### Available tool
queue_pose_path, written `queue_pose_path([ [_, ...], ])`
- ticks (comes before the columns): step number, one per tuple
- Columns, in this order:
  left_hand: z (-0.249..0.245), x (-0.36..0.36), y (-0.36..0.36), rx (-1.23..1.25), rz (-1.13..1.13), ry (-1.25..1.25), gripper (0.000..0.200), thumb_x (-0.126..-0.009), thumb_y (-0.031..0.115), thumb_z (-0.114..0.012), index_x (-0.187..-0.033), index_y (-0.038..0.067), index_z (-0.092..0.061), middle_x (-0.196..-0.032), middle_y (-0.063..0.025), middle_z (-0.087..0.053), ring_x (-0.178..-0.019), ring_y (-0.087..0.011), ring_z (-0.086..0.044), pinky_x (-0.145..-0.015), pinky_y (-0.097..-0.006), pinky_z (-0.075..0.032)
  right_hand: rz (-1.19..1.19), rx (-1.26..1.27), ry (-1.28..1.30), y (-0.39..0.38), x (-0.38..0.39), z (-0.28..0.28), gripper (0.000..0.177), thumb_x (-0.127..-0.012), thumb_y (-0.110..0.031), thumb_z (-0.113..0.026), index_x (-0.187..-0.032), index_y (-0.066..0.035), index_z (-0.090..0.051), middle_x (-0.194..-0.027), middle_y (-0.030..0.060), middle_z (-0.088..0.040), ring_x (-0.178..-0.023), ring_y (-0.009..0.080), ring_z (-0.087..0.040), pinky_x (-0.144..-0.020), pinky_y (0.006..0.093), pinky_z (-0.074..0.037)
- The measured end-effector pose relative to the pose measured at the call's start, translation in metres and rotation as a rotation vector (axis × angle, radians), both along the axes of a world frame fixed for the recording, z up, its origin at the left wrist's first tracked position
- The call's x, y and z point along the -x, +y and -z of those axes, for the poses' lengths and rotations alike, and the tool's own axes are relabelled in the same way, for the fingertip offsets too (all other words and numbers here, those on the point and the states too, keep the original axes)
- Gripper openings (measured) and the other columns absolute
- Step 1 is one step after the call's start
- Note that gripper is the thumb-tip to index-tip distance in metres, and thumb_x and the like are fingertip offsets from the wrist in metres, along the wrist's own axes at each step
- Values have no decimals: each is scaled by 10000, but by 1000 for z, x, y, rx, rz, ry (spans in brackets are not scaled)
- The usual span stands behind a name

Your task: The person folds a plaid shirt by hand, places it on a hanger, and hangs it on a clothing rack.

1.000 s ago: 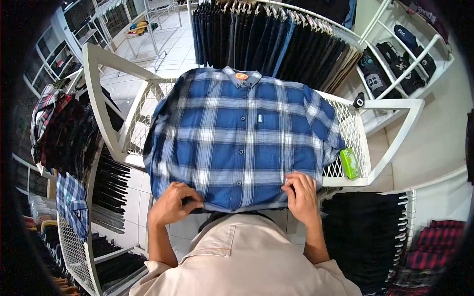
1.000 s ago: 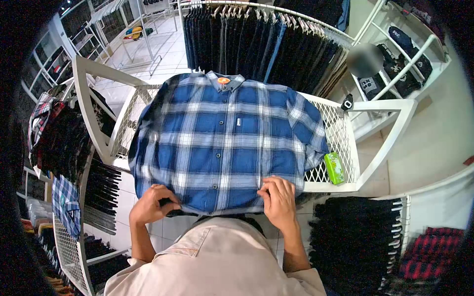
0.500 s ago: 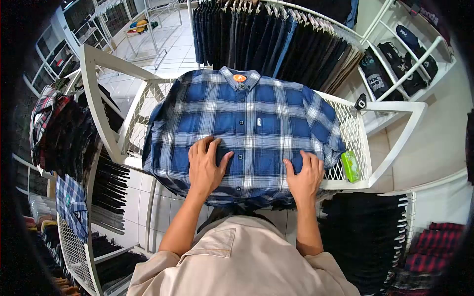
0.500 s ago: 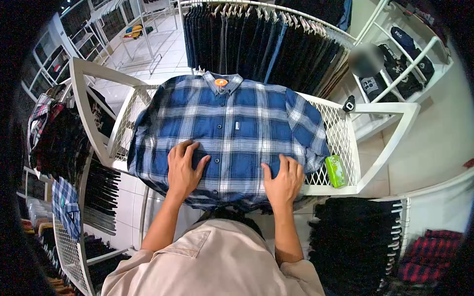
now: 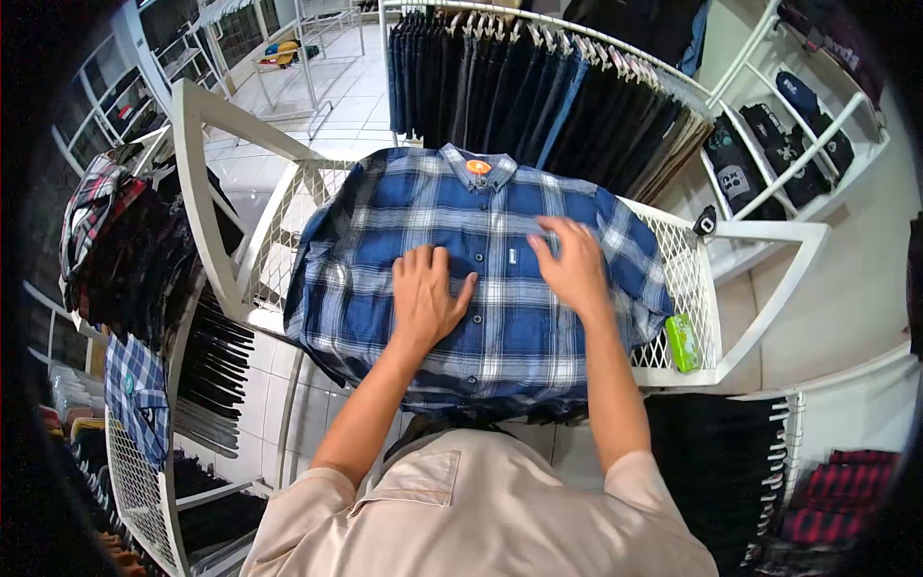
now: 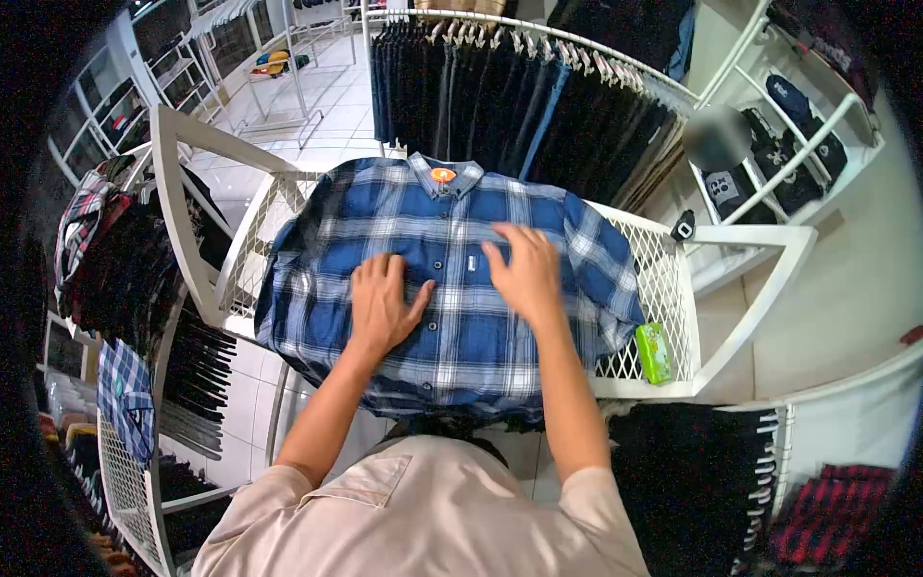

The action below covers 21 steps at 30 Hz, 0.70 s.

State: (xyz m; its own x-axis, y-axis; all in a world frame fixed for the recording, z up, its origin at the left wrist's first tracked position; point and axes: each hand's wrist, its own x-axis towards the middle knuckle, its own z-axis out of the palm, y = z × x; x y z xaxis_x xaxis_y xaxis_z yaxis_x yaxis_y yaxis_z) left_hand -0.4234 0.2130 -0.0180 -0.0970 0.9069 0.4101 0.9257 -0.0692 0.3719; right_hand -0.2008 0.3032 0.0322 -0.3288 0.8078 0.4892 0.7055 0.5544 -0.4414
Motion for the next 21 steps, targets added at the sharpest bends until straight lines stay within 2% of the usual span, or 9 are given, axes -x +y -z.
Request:
queue_pose_path([
  [2,6,1,2,-108,101,-49,460,-963,334,-696,-1285,17,-613,-1319,-174,-614,-1223,-364,-564,-1057,-485,-417,-151,-87,118,72,38,22,275,-967,-253,-680,-1156,-61,-734,-1142,151,-746,-1082,372,-662,-970,463,-495],
  [6,21,8,8,-30,215,37,498,-1033,330,-595,-1437,41,-562,-1523,-162,-536,-1406,-345,-479,-1145,-517,-361,-28,37,-91,175,92,52,415,-970,-426,-670,-1282,-156,-704,-1240,129,-739,-1179,374,-652,-1010,540,-469],
  [9,25,8,8,55,203,86,746,-1040,602,-474,-1587,96,-432,-1643,-151,-419,-1510,-341,-379,-1219,-567,-269,54,295,-163,199,112,54,502,-893,-437,-748,-1320,-177,-705,-1303,151,-723,-1234,361,-659,-1046,522,-465],
  [11,25,6,8,92,205,99,874,-988,729,-463,-1653,177,-334,-1666,-154,-382,-1537,-347,-341,-1226,-605,-242,-53,223,-15,204,109,53,438,-901,-367,-757,-1286,-160,-724,-1258,153,-739,-1157,360,-696,-1010,488,-504],
  [13,16,5,6,118,207,100,854,-991,731,-456,-1661,220,-318,-1665,-179,-370,-1536,-367,-336,-1224,-607,-242,-190,96,229,198,107,49,325,-910,-212,-760,-1215,-102,-751,-1157,151,-770,-1021,301,-750,-914,386,-570],
  [14,15,5,6,125,209,102,853,-991,732,-454,-1664,230,-309,-1660,-187,-373,-1533,-373,-338,-1223,-607,-242,-328,223,424,193,107,49,315,-918,-88,-699,-1218,3,-724,-1020,108,-776,-936,162,-729,-856,330,-586],
  [16,19,6,5,116,211,89,842,-987,734,-460,-1651,230,-344,-1643,-190,-392,-1512,-373,-364,-1216,-599,-253,-517,368,433,150,91,17,283,-944,-173,-718,-1161,6,-748,-974,105,-756,-947,195,-724,-868,319,-566],
  [19,22,2,11,70,175,91,821,-975,720,-500,-1607,200,-431,-1584,-192,-451,-1427,-369,-440,-1163,-581,-306,-759,575,458,138,59,1,348,-1010,-305,-650,-1085,4,-791,-836,76,-719,-803,139,-682,-754,297,-534],
  [21,16,-4,18,-5,156,54,800,-946,672,-586,-1508,103,-553,-1433,-202,-547,-1232,-357,-534,-1046,-527,-382,-529,557,432,162,50,13,351,-1005,-313,-653,-1067,1,-796,-822,64,-715,-804,128,-676,-742,302,-526],
])
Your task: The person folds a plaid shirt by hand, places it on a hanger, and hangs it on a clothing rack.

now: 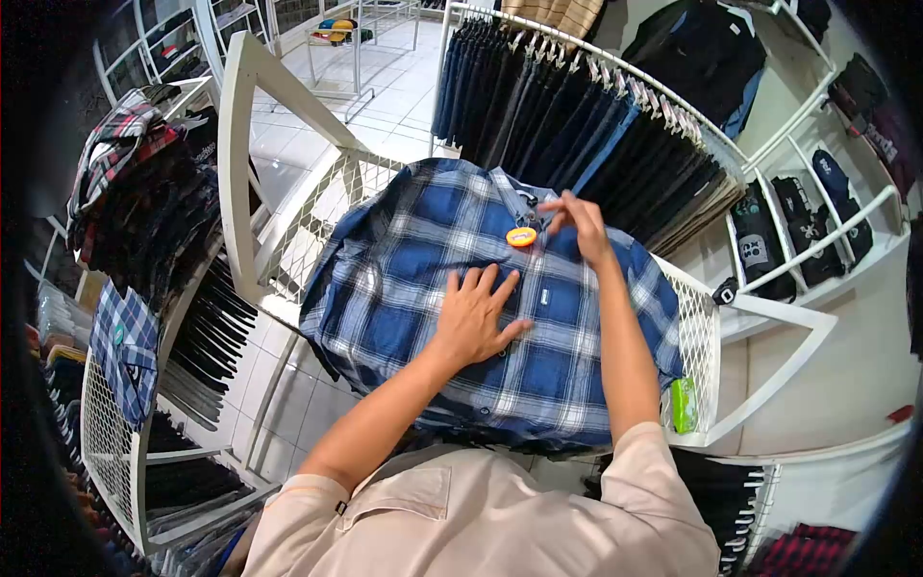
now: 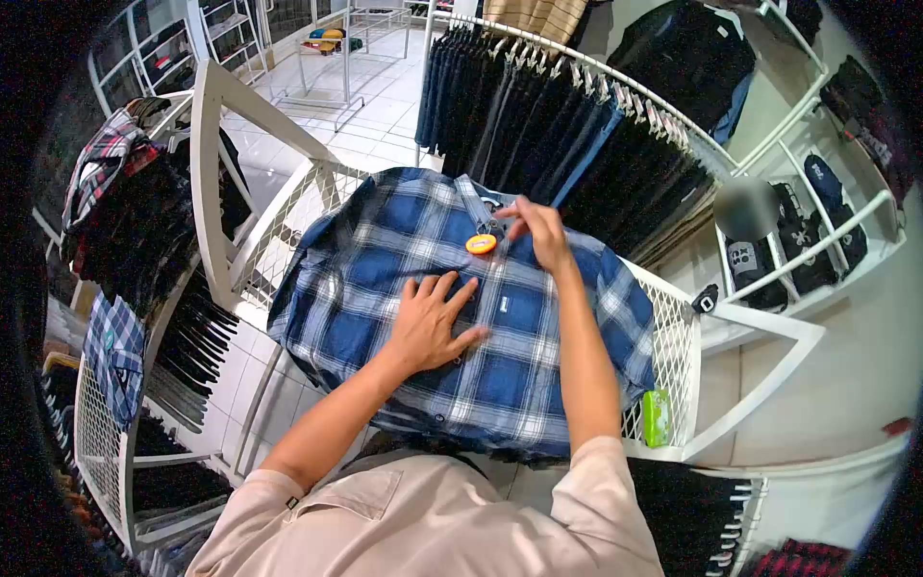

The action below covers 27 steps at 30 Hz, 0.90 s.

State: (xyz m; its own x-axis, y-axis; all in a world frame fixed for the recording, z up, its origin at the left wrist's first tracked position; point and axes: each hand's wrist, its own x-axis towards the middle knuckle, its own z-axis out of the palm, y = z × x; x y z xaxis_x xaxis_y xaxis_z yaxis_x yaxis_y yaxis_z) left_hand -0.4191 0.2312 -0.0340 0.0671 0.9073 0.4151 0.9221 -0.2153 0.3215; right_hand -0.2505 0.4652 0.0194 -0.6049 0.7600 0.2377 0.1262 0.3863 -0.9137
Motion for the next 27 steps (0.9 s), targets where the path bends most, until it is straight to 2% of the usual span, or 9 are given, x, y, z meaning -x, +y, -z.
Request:
queue_pose_path([
  [2,-17,-16,14,98,-66,-6,724,-930,542,-675,-1405,2,-590,-1327,-213,-579,-1125,-347,-546,-990,-471,-407,316,-134,-152,14,6,13,306,-979,-316,-675,-1016,-45,-811,-840,78,-738,-797,188,-700,-733,356,-536],
  [5,-14,-25,23,54,-97,-72,683,-927,470,-702,-1366,-38,-582,-1322,-217,-578,-1149,-352,-540,-1006,-462,-412,337,-585,-287,33,17,24,270,-966,-327,-687,-987,-92,-817,-910,117,-758,-840,274,-723,-771,396,-548],
  [6,-10,-25,25,5,-92,-100,675,-925,454,-708,-1360,-46,-577,-1324,-217,-577,-1163,-354,-538,-1013,-464,-412,310,-564,-371,36,22,25,240,-947,-326,-697,-999,-126,-819,-1002,136,-764,-957,349,-713,-863,458,-539],
  [10,0,-24,28,-47,-78,-91,699,-944,463,-671,-1409,-43,-541,-1354,-217,-561,-1255,-363,-511,-1079,-482,-380,378,-569,-781,45,33,30,270,-867,-353,-758,-1079,-196,-818,-1069,113,-771,-1104,343,-690,-1013,540,-481],
  [14,-1,-22,27,-45,-60,-103,718,-966,464,-635,-1486,-9,-486,-1389,-213,-544,-1267,-362,-500,-1092,-487,-368,252,-362,-1031,59,43,-6,164,-811,-281,-783,-933,-181,-827,-1120,149,-779,-1142,341,-708,-1022,490,-526],
  [17,-1,-22,28,-24,-74,-87,715,-968,461,-633,-1483,-13,-487,-1396,-209,-537,-1272,-364,-496,-1092,-484,-367,146,-568,-1088,75,48,-2,145,-849,-206,-724,-915,-103,-803,-1063,202,-771,-1023,391,-736,-925,466,-582],
  [20,-3,-21,26,-42,-52,-95,665,-978,450,-626,-1474,19,-524,-1389,-227,-530,-1271,-369,-490,-1079,-495,-374,119,-629,-1028,85,46,7,195,-905,-178,-677,-1024,-52,-767,-999,196,-784,-970,357,-762,-872,427,-597],
  [23,-1,-21,28,-17,-40,-101,631,-986,446,-618,-1467,43,-551,-1383,-247,-524,-1267,-377,-487,-1065,-506,-379,135,-150,-636,112,51,9,221,-960,-167,-630,-1097,-20,-723,-972,180,-793,-946,285,-776,-860,387,-590],
  [27,-1,-23,28,-11,-39,-112,629,-972,429,-628,-1453,28,-561,-1372,-254,-531,-1272,-386,-491,-1088,-528,-375,235,14,-363,179,65,29,220,-1002,-176,-602,-1092,-12,-719,-949,137,-795,-821,216,-770,-819,367,-594],
])
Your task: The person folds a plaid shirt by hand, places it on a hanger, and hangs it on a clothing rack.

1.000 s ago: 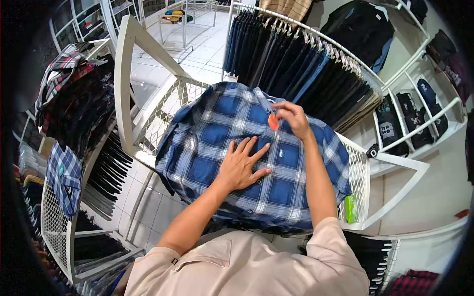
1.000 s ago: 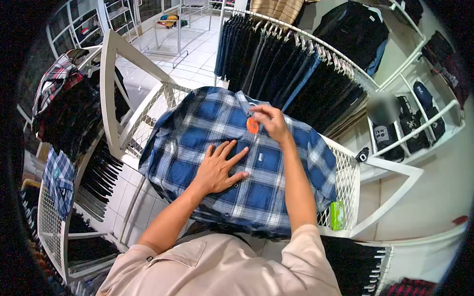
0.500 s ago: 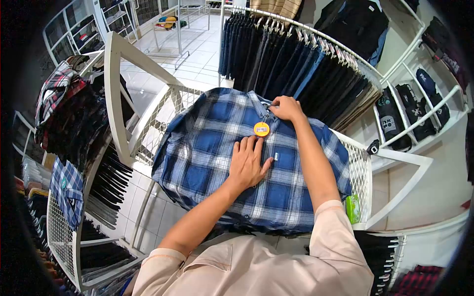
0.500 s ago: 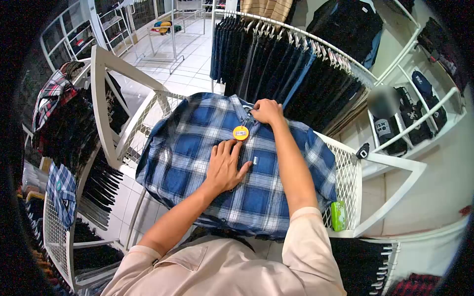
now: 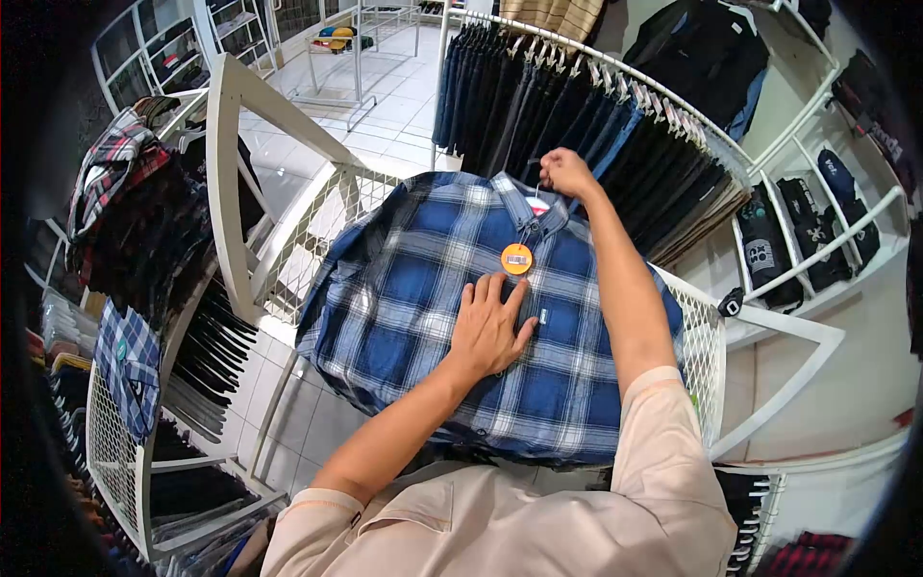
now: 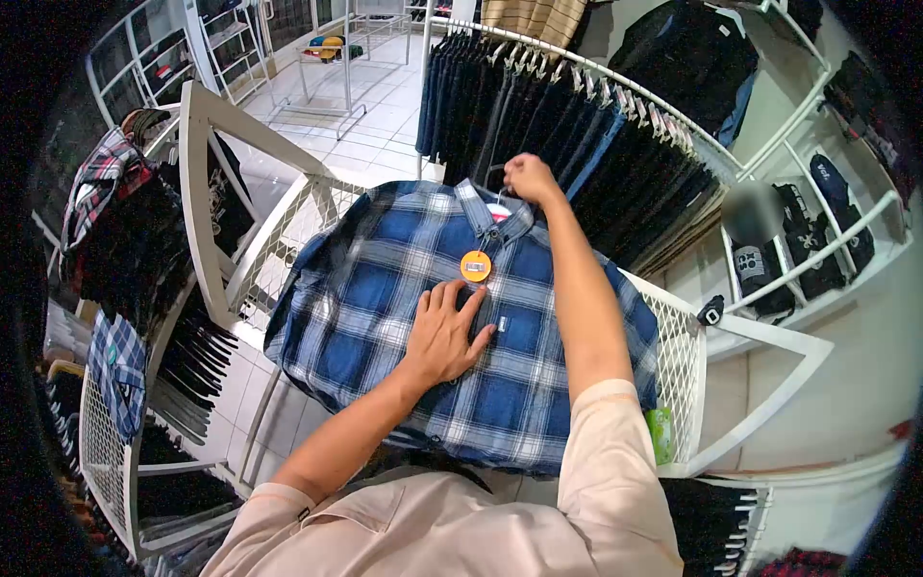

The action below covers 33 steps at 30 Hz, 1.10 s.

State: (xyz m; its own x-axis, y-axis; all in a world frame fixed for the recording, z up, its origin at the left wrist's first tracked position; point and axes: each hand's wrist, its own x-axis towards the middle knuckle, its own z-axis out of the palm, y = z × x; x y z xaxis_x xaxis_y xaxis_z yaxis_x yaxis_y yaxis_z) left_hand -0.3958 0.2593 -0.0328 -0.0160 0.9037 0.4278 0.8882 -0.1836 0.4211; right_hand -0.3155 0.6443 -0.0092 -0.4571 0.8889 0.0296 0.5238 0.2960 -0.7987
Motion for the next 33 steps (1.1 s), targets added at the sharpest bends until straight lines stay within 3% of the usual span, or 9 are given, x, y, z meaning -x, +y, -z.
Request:
queue_pose_path([
  [4,-1,-1,-1,-3,-3,2,624,-963,415,-637,-1440,20,-567,-1368,-255,-533,-1267,-387,-493,-1092,-533,-376,189,-381,194,-18,22,-73,202,-1032,-195,-612,-1059,-16,-702,-895,117,-771,-770,229,-775,-740,375,-595],
  [14,-2,-1,2,-33,-23,-125,571,-950,355,-672,-1423,53,-563,-1332,-219,-551,-1227,-381,-510,-1066,-514,-387,12,-741,555,-144,32,-189,166,-1040,-153,-648,-1061,7,-687,-825,115,-746,-724,168,-744,-660,319,-595],
  [17,-16,12,-4,-324,-37,-191,571,-899,271,-748,-1400,57,-576,-1293,-197,-584,-1211,-388,-526,-1058,-521,-385,-32,-753,545,-194,26,-213,158,-1054,-134,-630,-1057,16,-679,-845,112,-743,-735,163,-744,-663,314,-598],
  [20,-65,54,-3,-700,-152,-95,620,-866,252,-790,-1416,71,-569,-1322,-199,-583,-1256,-411,-511,-1096,-533,-359,-90,-847,535,-229,19,-233,162,-1064,-136,-617,-1057,13,-679,-851,103,-736,-739,164,-745,-660,314,-605],
  [22,-113,85,-5,-787,-321,-6,669,-861,296,-806,-1442,83,-552,-1350,-187,-582,-1302,-413,-492,-1137,-539,-332,-86,-872,526,-254,15,-246,161,-1066,-136,-616,-1060,12,-678,-844,94,-735,-739,157,-744,-659,306,-603],
  [24,-155,113,-13,-726,-241,93,710,-855,308,-819,-1472,90,-543,-1432,-191,-534,-1302,-386,-504,-1115,-504,-365,-85,-891,546,-281,13,-259,166,-1068,-139,-614,-1060,12,-681,-834,85,-736,-745,150,-744,-664,296,-598],
  [28,-166,143,-4,-433,125,22,412,-877,278,-801,-1161,25,-642,-1024,-195,-699,-961,-419,-649,-869,-483,-500,-37,-978,534,-326,1,-273,182,-1047,-170,-658,-1097,4,-682,-837,86,-738,-743,155,-743,-669,288,-585],
  [30,-167,144,-15,-506,167,-6,349,-869,235,-806,-1088,18,-642,-940,-205,-694,-872,-440,-649,-781,-475,-512,54,-1098,389,-353,-21,-274,224,-1026,-203,-697,-1120,-1,-681,-880,95,-747,-747,158,-742,-673,293,-583],
  [33,-183,146,-41,-531,233,-82,287,-869,181,-805,-1039,12,-648,-867,-214,-679,-787,-434,-652,-703,-451,-513,147,-1093,115,-392,-73,-252,417,-944,-364,-783,-1138,-5,-695,-1059,148,-749,-1020,300,-728,-833,404,-575],
])
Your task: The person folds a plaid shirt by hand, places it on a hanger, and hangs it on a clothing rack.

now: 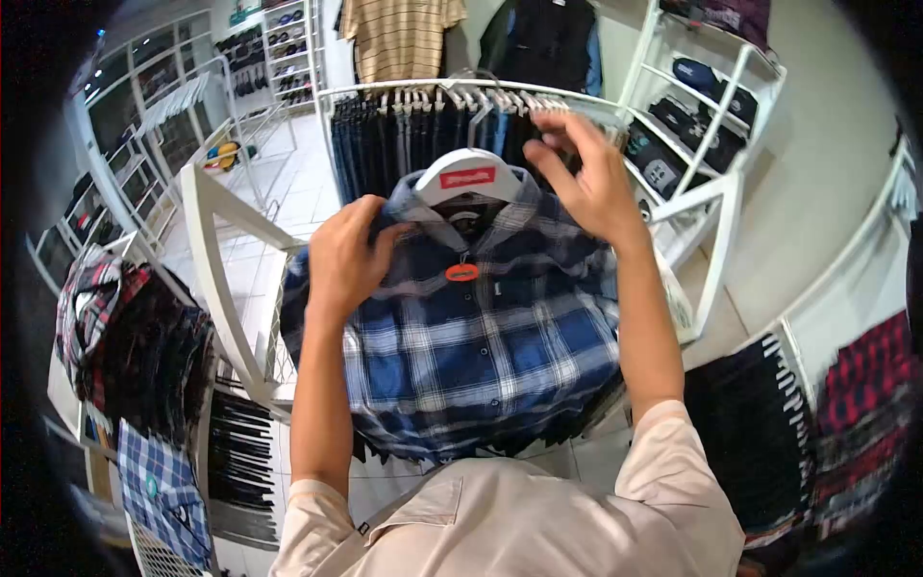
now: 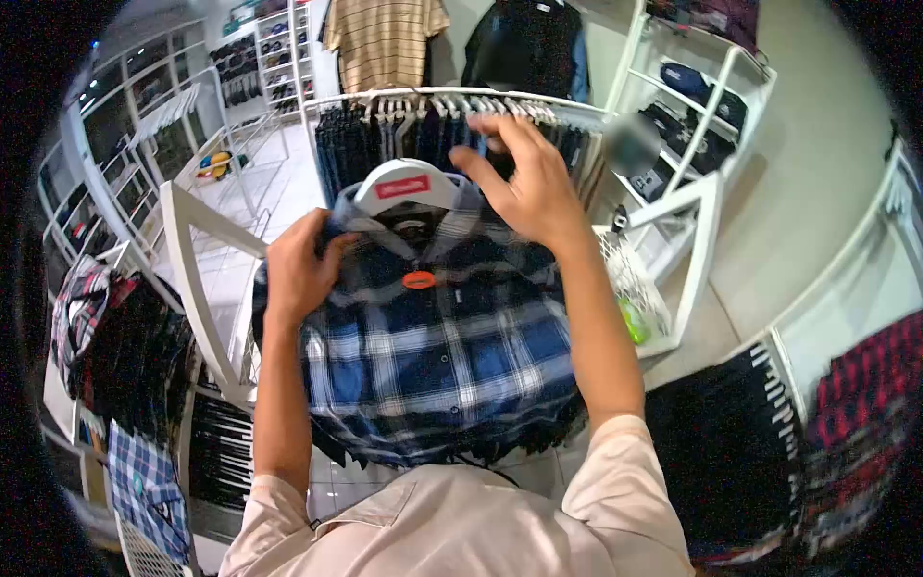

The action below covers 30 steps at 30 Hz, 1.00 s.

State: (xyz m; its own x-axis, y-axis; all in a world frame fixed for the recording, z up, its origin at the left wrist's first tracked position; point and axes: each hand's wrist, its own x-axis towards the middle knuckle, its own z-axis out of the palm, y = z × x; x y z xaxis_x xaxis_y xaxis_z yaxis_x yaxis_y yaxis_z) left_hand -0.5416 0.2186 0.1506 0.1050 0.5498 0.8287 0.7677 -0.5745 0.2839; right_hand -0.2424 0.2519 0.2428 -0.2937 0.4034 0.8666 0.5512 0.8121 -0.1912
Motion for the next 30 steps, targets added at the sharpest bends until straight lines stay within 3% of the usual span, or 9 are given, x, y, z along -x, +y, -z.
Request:
queue_pose_path([
  [3,-21,12,-22,4,16,-62,261,-882,131,-790,-1049,-6,-645,-831,-228,-656,-718,-384,-642,-673,-416,-502,295,130,-294,-44,-60,31,467,-902,-425,-805,-1101,-10,-720,-1030,170,-748,-1012,390,-713,-877,447,-558],
  [4,-28,18,-23,-4,15,-55,307,-852,174,-830,-1057,11,-669,-838,-205,-685,-739,-402,-674,-644,-432,-504,336,315,-163,-68,-66,35,415,-890,-382,-830,-1041,-9,-730,-983,160,-764,-951,347,-745,-858,420,-563],
  [5,-40,19,-32,-31,60,-55,310,-866,161,-822,-1081,1,-667,-827,-207,-668,-679,-350,-636,-626,-402,-485,285,374,-40,-89,-72,39,353,-879,-274,-853,-1055,2,-723,-943,138,-780,-889,257,-763,-833,369,-567],
  [8,-53,20,-38,-95,97,-56,324,-886,169,-819,-1083,-32,-657,-743,-173,-584,-613,-243,-485,-576,-364,-417,241,411,301,-127,-90,69,344,-877,-158,-856,-1135,17,-712,-954,94,-785,-897,111,-714,-819,303,-558],
  [12,-53,-3,-39,-26,244,-63,321,-901,188,-815,-1059,-41,-654,-681,-154,-521,-585,-213,-423,-543,-357,-369,190,519,578,-192,-93,98,498,-929,-150,-823,-1345,34,-621,-1230,78,-713,-1111,153,-646,-1030,323,-485],
  [18,-34,-53,-45,113,390,0,329,-904,254,-817,-1049,3,-662,-719,-174,-619,-569,-335,-543,-552,-394,-417,589,250,519,-228,-100,108,455,-886,-151,-853,-1267,-13,-648,-1135,139,-745,-1048,208,-699,-943,355,-535],
  [19,-29,-61,-49,202,350,-8,335,-894,255,-824,-1049,5,-665,-737,-194,-637,-600,-380,-583,-564,-410,-432,736,124,279,-227,-109,114,453,-867,-177,-865,-1239,-20,-660,-1130,169,-749,-1035,276,-733,-919,374,-552],
  [24,-7,-94,-55,266,374,72,389,-898,317,-816,-1071,-3,-680,-697,-196,-631,-602,-382,-613,-577,-426,-449,762,211,77,-223,-135,134,411,-862,-186,-856,-1200,-38,-676,-1082,177,-726,-1001,399,-715,-859,430,-558],
  [30,4,-152,-77,376,408,43,712,-867,535,-804,-1244,-40,-619,-663,-206,-634,-623,-392,-663,-627,-458,-502,588,188,179,-188,-190,167,341,-886,-140,-822,-1176,-36,-676,-1077,167,-722,-1006,380,-713,-854,420,-553],
])
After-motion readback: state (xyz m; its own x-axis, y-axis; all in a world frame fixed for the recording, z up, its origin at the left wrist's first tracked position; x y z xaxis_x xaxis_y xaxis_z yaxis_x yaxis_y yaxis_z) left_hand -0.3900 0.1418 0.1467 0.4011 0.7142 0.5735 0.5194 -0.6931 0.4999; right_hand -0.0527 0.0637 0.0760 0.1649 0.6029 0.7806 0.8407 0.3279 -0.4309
